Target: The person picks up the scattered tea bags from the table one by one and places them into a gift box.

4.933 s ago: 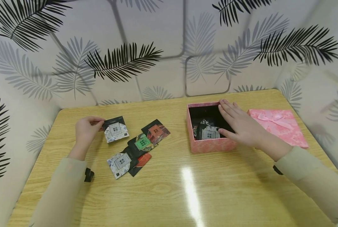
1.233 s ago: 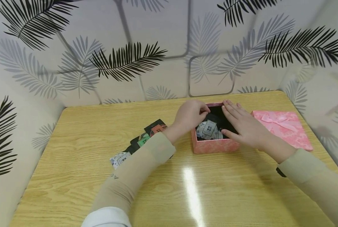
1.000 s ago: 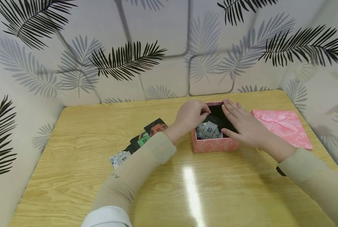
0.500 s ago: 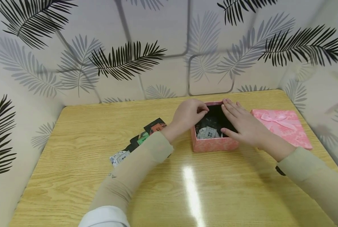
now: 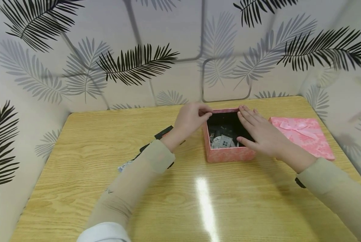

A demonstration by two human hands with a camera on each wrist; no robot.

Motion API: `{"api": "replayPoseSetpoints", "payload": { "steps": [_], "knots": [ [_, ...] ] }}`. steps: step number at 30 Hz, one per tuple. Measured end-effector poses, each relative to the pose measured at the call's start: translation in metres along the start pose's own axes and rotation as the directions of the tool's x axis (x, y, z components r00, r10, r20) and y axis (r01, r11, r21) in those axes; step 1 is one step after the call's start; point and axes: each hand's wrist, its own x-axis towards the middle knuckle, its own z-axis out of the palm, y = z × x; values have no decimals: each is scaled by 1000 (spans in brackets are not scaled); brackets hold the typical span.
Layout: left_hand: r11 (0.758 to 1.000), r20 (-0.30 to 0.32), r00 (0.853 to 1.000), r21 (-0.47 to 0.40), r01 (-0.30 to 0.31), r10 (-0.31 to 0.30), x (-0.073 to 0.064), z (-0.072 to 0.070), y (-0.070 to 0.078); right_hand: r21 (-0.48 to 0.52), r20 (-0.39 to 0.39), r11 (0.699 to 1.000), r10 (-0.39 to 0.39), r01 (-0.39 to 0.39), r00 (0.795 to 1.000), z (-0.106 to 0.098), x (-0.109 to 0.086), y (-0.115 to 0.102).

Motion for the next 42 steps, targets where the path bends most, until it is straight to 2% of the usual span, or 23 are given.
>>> {"api": "replayPoseSetpoints", "payload": {
  "steps": [8, 15, 20, 25, 35, 42],
  "knots": [
    [999, -67, 997, 15, 31, -30, -7, -18, -17, -2, 5, 1000, 2, -2, 1000, 0, 0, 0],
    [995, -81, 992, 22, 96, -94, -18, -33, -37, -8, -3, 1000, -7, 7, 1000, 0, 0, 0],
    [992, -97, 988, 36, 121, -117, -25, -42, -54, -11, 1, 1000, -4, 4, 1000, 1, 0, 1],
    [990, -121, 984, 36, 136, -130, -30, -49, -70, -16, -4, 1000, -8, 7, 1000, 1, 0, 2],
    [980, -133, 971, 5, 201, -198, -40, -58, -98, -6, 6, 1000, -1, 1, 1000, 0, 0, 1],
    [969, -145, 959, 14, 247, -243, -48, -62, -112, -3, 7, 1000, -5, 5, 1000, 0, 0, 0]
  ]
}}
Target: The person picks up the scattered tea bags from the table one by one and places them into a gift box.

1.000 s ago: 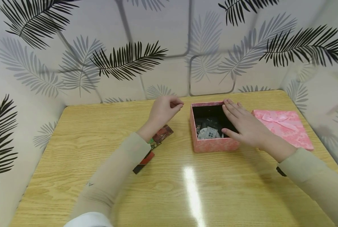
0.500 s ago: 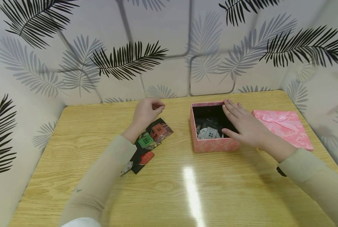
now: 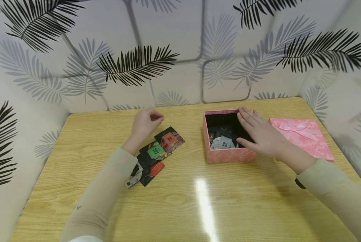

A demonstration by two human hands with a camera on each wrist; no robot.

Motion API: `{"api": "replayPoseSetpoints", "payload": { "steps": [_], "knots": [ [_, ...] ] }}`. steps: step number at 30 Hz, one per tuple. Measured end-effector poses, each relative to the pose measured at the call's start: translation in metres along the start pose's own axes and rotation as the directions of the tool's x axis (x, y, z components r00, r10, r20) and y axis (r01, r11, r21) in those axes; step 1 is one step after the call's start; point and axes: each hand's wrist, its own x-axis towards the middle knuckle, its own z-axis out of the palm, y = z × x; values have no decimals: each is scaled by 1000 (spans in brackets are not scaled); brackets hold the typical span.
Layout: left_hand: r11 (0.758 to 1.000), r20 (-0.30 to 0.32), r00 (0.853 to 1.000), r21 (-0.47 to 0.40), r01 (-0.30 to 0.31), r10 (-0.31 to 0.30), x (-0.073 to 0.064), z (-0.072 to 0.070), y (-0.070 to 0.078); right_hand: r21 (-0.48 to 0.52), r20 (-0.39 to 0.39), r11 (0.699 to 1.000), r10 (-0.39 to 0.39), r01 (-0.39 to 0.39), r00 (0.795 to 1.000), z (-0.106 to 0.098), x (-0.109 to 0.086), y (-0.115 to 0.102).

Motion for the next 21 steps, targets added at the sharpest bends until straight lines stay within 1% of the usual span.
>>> {"api": "replayPoseSetpoints", "payload": {
  "steps": [5, 11, 15, 21],
  "knots": [
    [999, 19, 999, -16, 34, -34, -4, -1, -10, 6, 7, 1000, 3, -3, 1000, 0, 0, -1],
    [996, 84, 994, -49, 75, -71, -4, 0, -20, 1, 1, 1000, 5, -5, 1000, -1, -1, -2],
    [993, 141, 986, -65, 99, -89, -4, 0, -25, 0, -2, 1000, 5, -5, 1000, 0, 0, -1],
    [991, 221, 969, -50, 123, -110, -3, 3, -31, -5, 1, 1000, 10, -10, 1000, 0, -1, 0]
  ]
}}
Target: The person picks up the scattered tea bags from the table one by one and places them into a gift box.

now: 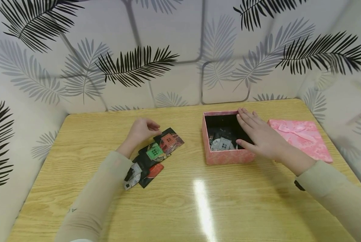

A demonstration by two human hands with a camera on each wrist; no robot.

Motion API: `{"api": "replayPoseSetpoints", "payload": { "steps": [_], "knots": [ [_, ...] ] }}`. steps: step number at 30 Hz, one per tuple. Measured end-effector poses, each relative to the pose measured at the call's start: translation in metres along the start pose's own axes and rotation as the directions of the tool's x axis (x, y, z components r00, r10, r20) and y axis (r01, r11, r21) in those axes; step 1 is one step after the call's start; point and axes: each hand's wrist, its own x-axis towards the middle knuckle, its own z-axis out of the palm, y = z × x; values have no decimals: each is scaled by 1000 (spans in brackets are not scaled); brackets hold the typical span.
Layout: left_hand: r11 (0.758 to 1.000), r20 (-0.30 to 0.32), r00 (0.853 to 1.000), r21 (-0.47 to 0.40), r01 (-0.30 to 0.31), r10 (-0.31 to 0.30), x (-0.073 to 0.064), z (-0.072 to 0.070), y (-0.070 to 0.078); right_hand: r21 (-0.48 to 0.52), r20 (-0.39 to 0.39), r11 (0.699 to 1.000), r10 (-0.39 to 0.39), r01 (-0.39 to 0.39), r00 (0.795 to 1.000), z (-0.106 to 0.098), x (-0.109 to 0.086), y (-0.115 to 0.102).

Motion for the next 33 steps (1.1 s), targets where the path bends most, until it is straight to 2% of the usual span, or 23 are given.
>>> {"api": "replayPoseSetpoints", "payload": {
  "steps": [6, 12, 16, 20, 23, 26, 30, 33],
  "knots": [
    [1000, 43, 999, 1, 16, -16, 0, 3, -3, 8, 7, 1000, 6, -6, 1000, 0, -1, -1],
    [998, 56, 998, 69, 6, -10, -2, 8, -1, 3, 9, 1000, 8, -8, 1000, -1, -1, -1],
    [990, 59, 998, 140, -33, 25, -4, 11, 0, 0, 9, 1000, 10, -10, 1000, -1, -1, -2],
    [967, 75, 994, 237, -97, 81, -2, 13, 1, -2, 9, 1000, 12, -12, 1000, -2, 0, -2],
    [959, 84, 992, 259, -114, 95, 0, 15, 0, -2, 11, 1000, 14, -14, 1000, -1, 0, -2],
    [969, 84, 993, 226, -104, 88, 1, 15, -1, -1, 14, 1000, 16, -15, 1000, -1, 0, -1],
    [983, 83, 996, 175, -58, 44, 0, 15, -1, -2, 12, 1000, 13, -13, 1000, -1, 0, -1],
    [980, 89, 996, 195, -32, 15, 0, 16, 1, -2, 8, 1000, 10, -10, 1000, 0, 0, 0]
  ]
}}
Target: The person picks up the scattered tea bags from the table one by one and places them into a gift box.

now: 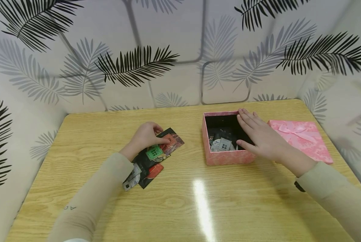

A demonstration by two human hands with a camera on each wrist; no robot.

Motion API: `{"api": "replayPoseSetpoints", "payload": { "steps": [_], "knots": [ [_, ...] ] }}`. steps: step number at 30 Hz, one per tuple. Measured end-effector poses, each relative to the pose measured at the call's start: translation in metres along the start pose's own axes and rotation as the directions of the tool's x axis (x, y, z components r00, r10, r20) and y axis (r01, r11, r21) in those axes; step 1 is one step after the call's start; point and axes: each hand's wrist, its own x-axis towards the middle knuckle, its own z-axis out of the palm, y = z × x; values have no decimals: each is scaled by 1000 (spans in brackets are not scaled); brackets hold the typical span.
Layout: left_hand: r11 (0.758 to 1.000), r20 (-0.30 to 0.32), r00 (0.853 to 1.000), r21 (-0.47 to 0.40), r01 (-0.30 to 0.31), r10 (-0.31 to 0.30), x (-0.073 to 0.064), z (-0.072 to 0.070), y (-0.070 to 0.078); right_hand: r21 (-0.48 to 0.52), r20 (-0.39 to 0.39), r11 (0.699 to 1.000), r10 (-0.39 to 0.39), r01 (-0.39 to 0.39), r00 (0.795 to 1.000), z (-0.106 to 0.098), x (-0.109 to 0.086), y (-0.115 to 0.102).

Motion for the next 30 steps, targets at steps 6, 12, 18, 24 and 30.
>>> {"api": "replayPoseSetpoints", "payload": {
  "steps": [6, 12, 18, 24, 30],
  "knots": [
    [996, 11, 1000, 79, -30, 29, 1, 4, 2, 9, -12, 1000, 5, -5, 1000, 0, -1, -1],
    [999, 33, 999, -7, -31, 32, 3, 4, 0, 13, -23, 1000, 13, -12, 1000, 2, -1, 0],
    [997, 43, 999, -78, -17, 20, 3, 4, -2, 13, -24, 1000, 16, -16, 1000, 4, 0, 1],
    [991, 18, 1000, -137, 0, 2, 2, 6, -4, 10, -27, 1000, 18, -18, 999, 5, 0, 1],
    [979, -43, 999, -204, 13, -23, 2, 5, -7, 7, -33, 1000, 9, -8, 999, 5, -1, 2]
  ]
}}
